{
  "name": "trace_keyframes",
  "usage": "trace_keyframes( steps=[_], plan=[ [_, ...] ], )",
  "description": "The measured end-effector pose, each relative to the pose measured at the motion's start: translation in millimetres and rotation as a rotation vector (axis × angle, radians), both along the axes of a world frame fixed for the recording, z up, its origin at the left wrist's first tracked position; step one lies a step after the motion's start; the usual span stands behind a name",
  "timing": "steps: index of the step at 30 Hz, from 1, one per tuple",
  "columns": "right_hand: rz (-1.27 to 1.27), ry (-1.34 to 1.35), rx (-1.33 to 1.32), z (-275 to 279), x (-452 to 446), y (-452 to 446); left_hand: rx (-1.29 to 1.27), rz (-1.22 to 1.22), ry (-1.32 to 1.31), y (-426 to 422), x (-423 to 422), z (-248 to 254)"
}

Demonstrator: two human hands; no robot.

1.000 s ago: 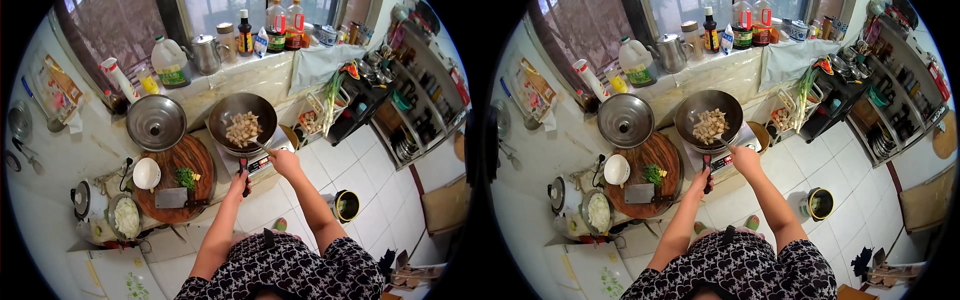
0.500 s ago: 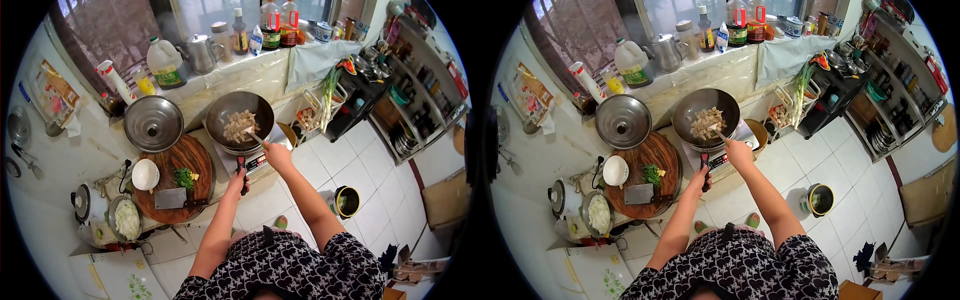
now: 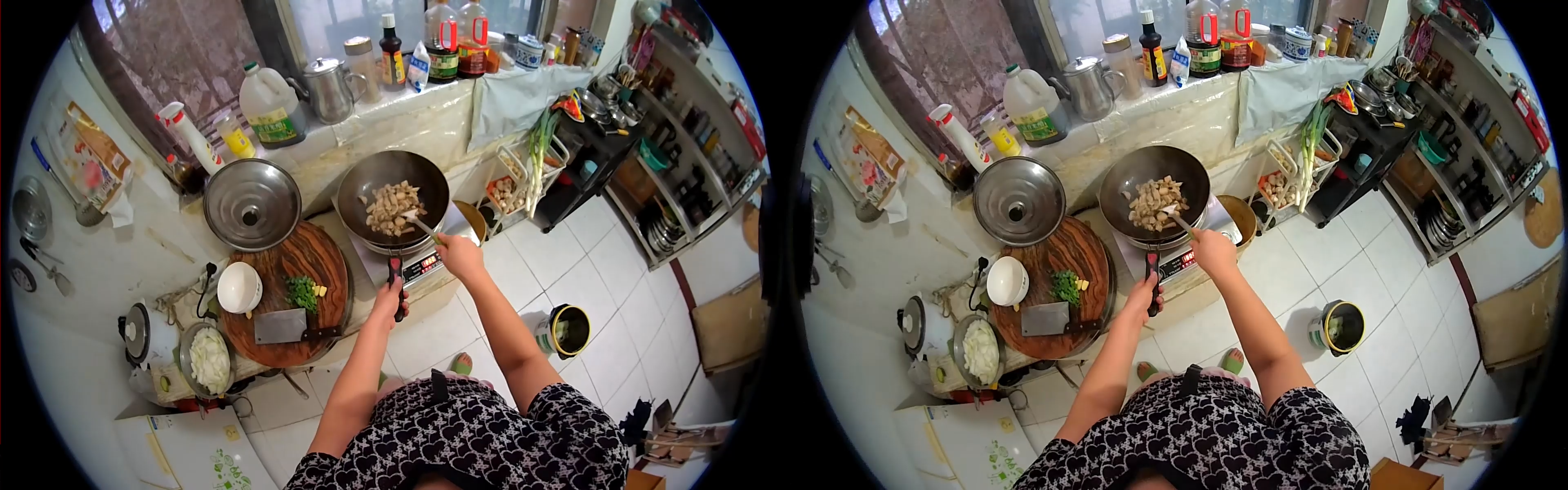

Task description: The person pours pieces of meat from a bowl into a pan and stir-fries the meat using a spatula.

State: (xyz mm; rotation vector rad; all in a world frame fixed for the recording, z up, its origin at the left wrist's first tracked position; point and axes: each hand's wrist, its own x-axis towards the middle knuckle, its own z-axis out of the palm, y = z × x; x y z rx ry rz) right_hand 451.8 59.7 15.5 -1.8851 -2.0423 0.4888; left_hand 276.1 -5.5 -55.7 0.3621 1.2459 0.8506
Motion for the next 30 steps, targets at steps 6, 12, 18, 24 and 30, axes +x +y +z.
trace_keyframes(
  steps=[6, 12, 18, 24, 30],
  plan=[
    [-0.098, 0.04, 0.076, -26.3, -4.9, 15.3, 0.007, -0.003, 0.034, 0.4, 1.1, -3.7],
    [-0.096, 0.083, 0.067, -17.9, -13.9, 18.3, 0.014, -0.019, 0.003, 2.3, -0.2, -7.5],
    [-0.044, -0.025, 0.04, -28.7, -22.0, 22.5, -0.002, -0.003, -0.021, 2.4, 0.0, -7.2],
    [-0.004, -0.015, 0.062, -43.0, -18.8, 8.2, 0.007, 0.0, -0.026, 0.6, 0.1, -5.2],
    [-0.037, -0.073, 0.034, -56.4, -17.7, -2.9, 0.02, 0.004, -0.005, -0.4, 1.1, -5.0]
  ],
)
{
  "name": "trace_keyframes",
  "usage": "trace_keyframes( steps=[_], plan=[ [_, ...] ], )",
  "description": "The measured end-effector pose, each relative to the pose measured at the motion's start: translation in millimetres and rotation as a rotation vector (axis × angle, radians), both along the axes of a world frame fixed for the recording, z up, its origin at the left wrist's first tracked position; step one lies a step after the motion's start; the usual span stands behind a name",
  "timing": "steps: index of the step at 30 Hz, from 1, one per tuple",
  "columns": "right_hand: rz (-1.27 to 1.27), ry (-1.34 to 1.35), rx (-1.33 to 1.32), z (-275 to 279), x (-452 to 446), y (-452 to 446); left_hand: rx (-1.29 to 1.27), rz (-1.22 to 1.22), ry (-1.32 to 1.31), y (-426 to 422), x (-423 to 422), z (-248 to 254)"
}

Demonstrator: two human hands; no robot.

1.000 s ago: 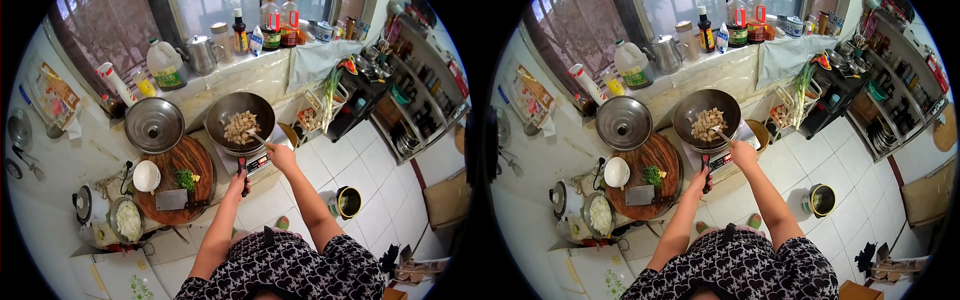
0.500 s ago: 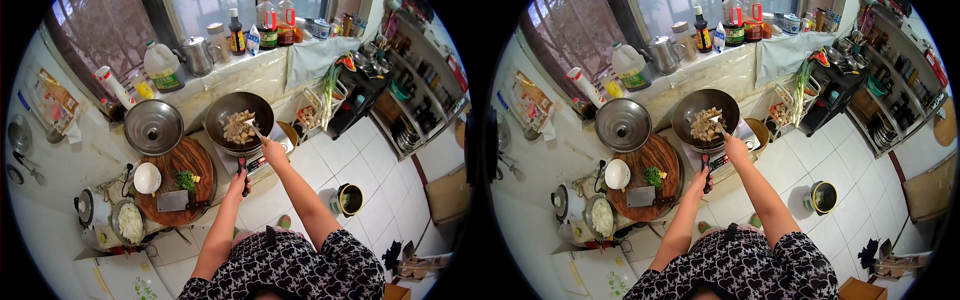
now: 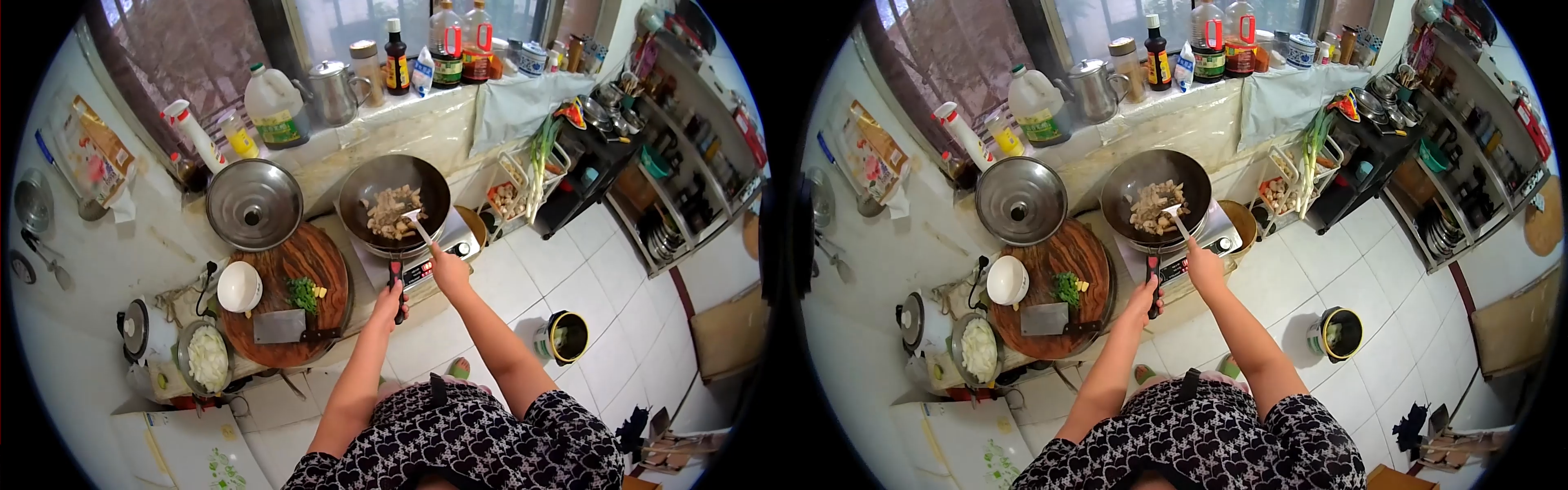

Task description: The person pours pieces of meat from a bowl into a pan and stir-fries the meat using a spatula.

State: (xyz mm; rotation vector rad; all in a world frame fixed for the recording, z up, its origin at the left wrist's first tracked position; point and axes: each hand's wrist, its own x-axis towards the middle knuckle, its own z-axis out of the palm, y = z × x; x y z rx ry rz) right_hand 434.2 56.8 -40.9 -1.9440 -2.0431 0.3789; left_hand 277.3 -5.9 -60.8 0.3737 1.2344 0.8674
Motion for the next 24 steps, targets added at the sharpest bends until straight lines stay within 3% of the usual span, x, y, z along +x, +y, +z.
trace_keyframes(
  steps=[24],
  plan=[
    [-0.015, 0.032, -0.053, -1.5, -1.0, -6.4, 0.006, -0.001, 0.021, 0.0, -0.8, -3.7]
  ],
)
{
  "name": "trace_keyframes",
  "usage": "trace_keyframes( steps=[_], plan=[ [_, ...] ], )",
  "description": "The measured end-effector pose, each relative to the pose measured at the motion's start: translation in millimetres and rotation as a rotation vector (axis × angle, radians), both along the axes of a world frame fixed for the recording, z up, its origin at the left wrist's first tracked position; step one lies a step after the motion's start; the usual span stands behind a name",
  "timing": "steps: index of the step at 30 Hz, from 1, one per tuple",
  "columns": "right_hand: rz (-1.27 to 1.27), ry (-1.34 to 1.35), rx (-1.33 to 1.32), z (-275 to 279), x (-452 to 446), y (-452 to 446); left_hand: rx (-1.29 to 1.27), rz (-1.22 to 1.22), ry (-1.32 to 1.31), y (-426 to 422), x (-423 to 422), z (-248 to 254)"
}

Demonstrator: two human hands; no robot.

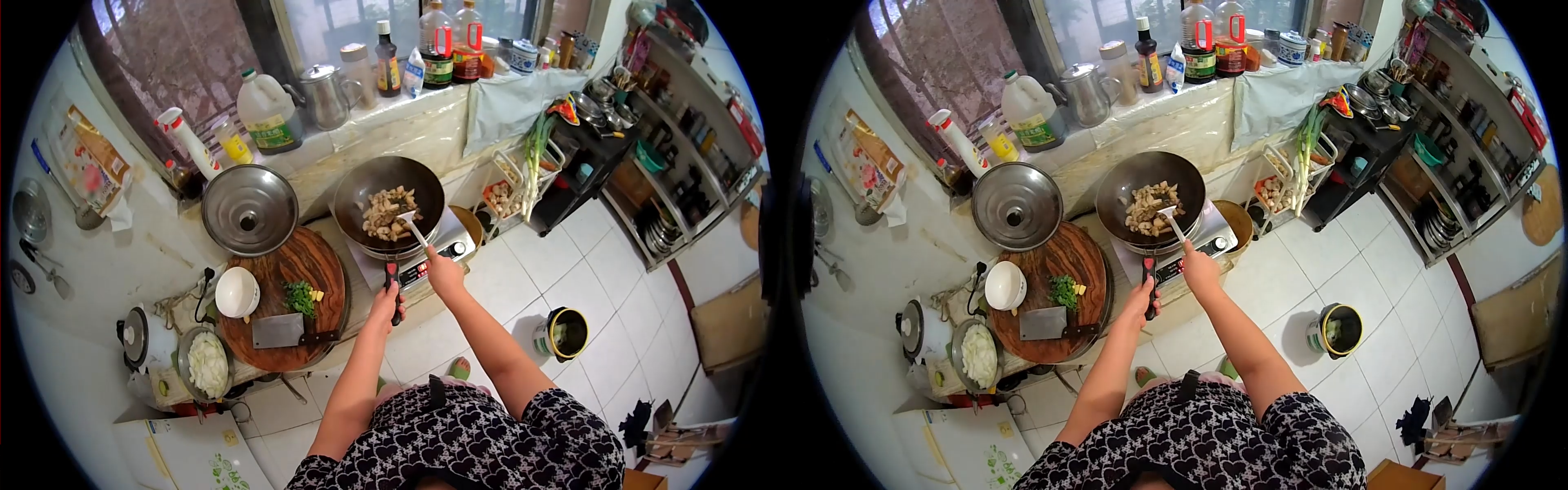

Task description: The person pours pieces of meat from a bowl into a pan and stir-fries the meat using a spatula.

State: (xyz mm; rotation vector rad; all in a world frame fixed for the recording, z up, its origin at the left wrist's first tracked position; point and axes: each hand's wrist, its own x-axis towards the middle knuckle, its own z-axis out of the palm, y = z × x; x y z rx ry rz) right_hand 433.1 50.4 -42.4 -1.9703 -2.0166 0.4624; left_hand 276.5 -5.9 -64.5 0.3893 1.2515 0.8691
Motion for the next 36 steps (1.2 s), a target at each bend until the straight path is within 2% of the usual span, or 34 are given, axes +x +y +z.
trace_keyframes(
  steps=[36],
  plan=[
    [-0.008, 0.013, 0.028, -10.2, -1.8, 3.9, -0.012, -0.001, 0.044, -2.8, 3.0, 18.9]
  ],
)
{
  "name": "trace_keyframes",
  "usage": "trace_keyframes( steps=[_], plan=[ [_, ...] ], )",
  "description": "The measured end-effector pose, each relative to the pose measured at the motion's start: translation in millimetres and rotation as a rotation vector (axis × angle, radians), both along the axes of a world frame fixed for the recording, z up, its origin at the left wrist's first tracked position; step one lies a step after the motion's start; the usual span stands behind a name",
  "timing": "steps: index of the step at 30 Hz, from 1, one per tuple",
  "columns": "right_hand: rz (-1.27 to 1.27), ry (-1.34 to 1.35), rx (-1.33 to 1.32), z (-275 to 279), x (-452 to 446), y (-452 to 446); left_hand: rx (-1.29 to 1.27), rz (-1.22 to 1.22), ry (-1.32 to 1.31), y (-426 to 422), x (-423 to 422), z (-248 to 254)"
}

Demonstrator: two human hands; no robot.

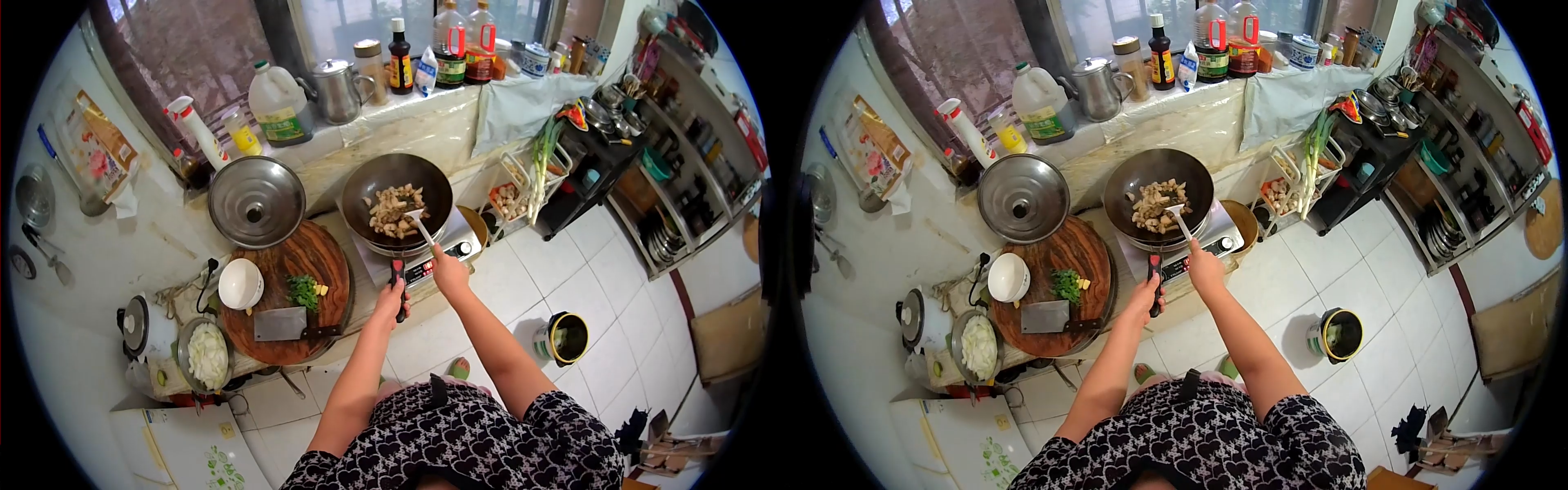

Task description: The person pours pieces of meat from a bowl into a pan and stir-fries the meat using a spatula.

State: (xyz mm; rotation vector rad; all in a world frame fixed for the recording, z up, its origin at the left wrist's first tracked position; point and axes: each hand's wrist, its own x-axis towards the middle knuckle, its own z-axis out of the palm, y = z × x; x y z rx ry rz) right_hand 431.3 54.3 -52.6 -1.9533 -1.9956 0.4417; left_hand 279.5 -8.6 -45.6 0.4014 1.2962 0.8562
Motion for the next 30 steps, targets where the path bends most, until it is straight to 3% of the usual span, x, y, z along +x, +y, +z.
trace_keyframes(
  steps=[30],
  plan=[
    [-0.015, -0.01, -0.019, -0.4, -0.5, -0.3, 0.018, 0.005, -0.043, 2.2, -1.5, -14.9]
  ],
)
